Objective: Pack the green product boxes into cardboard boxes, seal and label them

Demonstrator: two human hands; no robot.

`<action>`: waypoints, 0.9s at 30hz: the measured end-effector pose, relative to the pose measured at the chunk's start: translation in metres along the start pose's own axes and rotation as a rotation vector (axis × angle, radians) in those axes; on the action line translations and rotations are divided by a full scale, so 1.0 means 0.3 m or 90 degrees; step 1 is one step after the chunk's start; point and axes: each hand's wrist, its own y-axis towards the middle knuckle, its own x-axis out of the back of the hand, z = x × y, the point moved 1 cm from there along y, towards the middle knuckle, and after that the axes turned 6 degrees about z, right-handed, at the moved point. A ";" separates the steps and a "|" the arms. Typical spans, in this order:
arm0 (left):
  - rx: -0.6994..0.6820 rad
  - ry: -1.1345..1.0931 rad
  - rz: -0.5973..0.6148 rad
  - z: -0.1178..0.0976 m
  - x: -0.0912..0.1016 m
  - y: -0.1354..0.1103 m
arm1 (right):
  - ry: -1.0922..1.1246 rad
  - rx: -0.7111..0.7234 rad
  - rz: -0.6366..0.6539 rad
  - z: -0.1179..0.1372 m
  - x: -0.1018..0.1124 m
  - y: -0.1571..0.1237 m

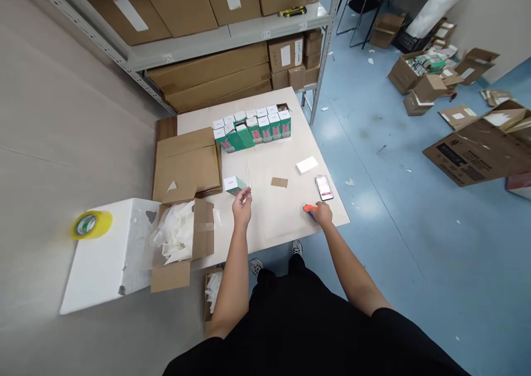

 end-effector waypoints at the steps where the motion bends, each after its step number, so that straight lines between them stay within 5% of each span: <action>1: -0.010 0.000 0.003 -0.017 0.000 0.009 | 0.031 0.039 -0.024 0.041 0.035 0.003; 6: -0.053 0.008 0.011 -0.090 0.057 0.025 | 0.172 0.280 -0.123 0.329 0.173 0.016; 10: -0.063 -0.001 0.002 -0.109 0.191 0.039 | 0.249 0.364 -0.070 0.634 0.180 0.017; 18: -0.064 -0.016 -0.075 -0.069 0.578 0.192 | 0.309 0.520 0.042 1.209 0.004 -0.017; 27: -0.055 -0.016 -0.083 -0.011 0.985 0.547 | 0.217 0.549 0.066 1.700 -0.206 0.068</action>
